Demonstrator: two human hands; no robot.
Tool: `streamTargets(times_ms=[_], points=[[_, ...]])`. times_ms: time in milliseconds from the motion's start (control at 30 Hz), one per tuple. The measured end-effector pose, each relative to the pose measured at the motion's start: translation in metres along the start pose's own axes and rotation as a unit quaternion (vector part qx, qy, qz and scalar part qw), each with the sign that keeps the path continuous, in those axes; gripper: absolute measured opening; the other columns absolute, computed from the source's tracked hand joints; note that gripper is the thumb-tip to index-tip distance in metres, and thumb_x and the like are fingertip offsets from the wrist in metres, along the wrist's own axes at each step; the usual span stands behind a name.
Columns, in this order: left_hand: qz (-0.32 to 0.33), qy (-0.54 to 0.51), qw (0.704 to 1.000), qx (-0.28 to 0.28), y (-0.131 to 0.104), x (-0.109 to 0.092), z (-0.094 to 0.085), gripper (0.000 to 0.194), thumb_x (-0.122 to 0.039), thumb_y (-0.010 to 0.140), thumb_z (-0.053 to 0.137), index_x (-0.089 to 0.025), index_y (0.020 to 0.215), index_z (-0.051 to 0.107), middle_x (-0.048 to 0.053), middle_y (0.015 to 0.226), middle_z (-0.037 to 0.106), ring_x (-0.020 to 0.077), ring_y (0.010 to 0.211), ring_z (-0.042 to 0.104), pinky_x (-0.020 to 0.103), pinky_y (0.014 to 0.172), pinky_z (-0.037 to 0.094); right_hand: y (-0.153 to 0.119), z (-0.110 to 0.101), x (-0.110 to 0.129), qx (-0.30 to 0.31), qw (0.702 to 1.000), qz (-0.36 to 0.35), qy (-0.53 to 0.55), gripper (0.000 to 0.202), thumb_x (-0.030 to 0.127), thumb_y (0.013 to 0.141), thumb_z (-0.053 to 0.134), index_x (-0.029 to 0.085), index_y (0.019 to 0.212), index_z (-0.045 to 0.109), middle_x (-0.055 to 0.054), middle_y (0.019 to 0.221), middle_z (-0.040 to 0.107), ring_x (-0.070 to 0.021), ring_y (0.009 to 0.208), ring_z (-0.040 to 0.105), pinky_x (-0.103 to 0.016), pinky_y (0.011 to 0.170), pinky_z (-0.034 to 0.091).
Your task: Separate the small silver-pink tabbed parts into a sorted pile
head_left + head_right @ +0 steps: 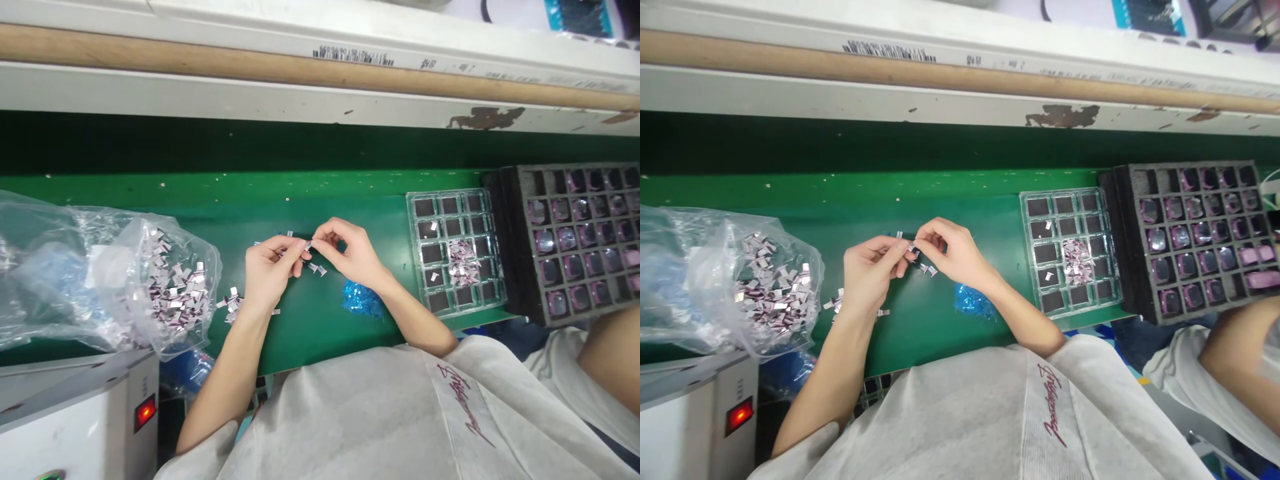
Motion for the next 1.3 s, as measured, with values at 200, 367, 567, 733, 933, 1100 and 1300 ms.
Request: streamTargets(times_ms=[200, 367, 567, 733, 933, 1100, 1300], points=[[0.036, 0.001, 0.999, -0.021, 0.002, 0.003, 0.002, 0.026, -0.043, 0.091, 0.088, -0.018, 0.085, 0.083, 0.001, 0.062, 0.07, 0.0084, 0.047, 0.054, 0.022, 0.049, 0.038, -0.001, -0.003, 0.01, 0.033, 0.999, -0.031, 0.013, 0.017, 0.036, 0.106, 0.071, 0.023, 0.094, 0.072, 0.0, 0.086, 0.069, -0.0164, 0.081, 0.06, -0.032, 0.076, 0.05], [0.006, -0.017, 0.999, -0.047, 0.004, 0.002, 0.002, 0.034, -0.051, 0.086, 0.09, -0.018, 0.085, 0.082, 0.007, 0.074, 0.079, 0.0086, 0.046, 0.054, 0.022, 0.043, 0.033, 0.003, -0.014, -0.003, 0.025, 0.994, 0.052, -0.093, 0.013, 0.024, 0.103, 0.07, 0.022, 0.09, 0.072, 0.0, 0.082, 0.069, -0.017, 0.073, 0.057, -0.033, 0.072, 0.046], [-0.035, -0.068, 0.996, -0.048, 0.005, -0.005, 0.004, 0.026, -0.041, 0.082, 0.088, -0.018, 0.082, 0.078, 0.006, 0.073, 0.078, 0.009, 0.046, 0.056, 0.021, 0.041, 0.027, 0.0, -0.012, -0.002, 0.065, 0.962, 0.018, -0.264, 0.015, 0.015, 0.103, 0.062, 0.021, 0.111, 0.072, -0.007, 0.101, 0.068, -0.0261, 0.098, 0.064, -0.041, 0.093, 0.051], [-0.062, -0.136, 0.988, -0.041, 0.008, -0.011, 0.001, 0.02, -0.034, 0.078, 0.08, -0.018, 0.075, 0.067, 0.004, 0.07, 0.075, 0.0088, 0.045, 0.055, 0.021, 0.04, 0.021, -0.007, 0.002, 0.005, 0.201, 0.94, -0.022, -0.276, 0.009, 0.024, 0.103, 0.073, 0.021, 0.11, 0.071, -0.008, 0.111, 0.068, -0.0284, 0.106, 0.062, -0.045, 0.099, 0.051], [-0.06, -0.15, 0.987, -0.026, 0.009, -0.012, -0.003, 0.03, -0.04, 0.082, 0.079, -0.018, 0.069, 0.062, 0.001, 0.066, 0.065, 0.0073, 0.045, 0.049, 0.022, 0.041, 0.017, -0.009, 0.012, 0.006, 0.247, 0.916, -0.024, -0.316, 0.009, 0.017, 0.106, 0.063, 0.019, 0.102, 0.07, -0.008, 0.106, 0.069, -0.0268, 0.1, 0.06, -0.044, 0.095, 0.05], [-0.049, -0.133, 0.99, -0.022, 0.009, -0.008, -0.001, 0.046, -0.047, 0.081, 0.089, -0.019, 0.064, 0.056, -0.003, 0.059, 0.053, 0.0052, 0.045, 0.039, 0.023, 0.044, 0.021, -0.013, 0.016, 0.016, 0.251, 0.896, -0.039, -0.364, 0.021, 0.01, 0.106, 0.054, 0.017, 0.12, 0.069, -0.012, 0.109, 0.071, -0.0291, 0.102, 0.062, -0.046, 0.094, 0.05], [-0.049, -0.139, 0.989, -0.01, 0.01, -0.003, -0.003, 0.047, -0.051, 0.078, 0.094, -0.02, 0.067, 0.061, -0.006, 0.054, 0.046, 0.0058, 0.046, 0.032, 0.024, 0.044, 0.019, -0.011, 0.01, 0.017, 0.205, 0.966, -0.015, -0.158, 0.018, 0.011, 0.104, 0.058, 0.022, 0.105, 0.072, -0.004, 0.102, 0.072, -0.0192, 0.089, 0.066, -0.036, 0.082, 0.052]])
Point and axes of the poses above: each hand's wrist, its own y-axis towards the middle knuckle, its own z-axis out of the palm, x = y × z, the point moved 2 cm from there along y, towards the middle knuckle
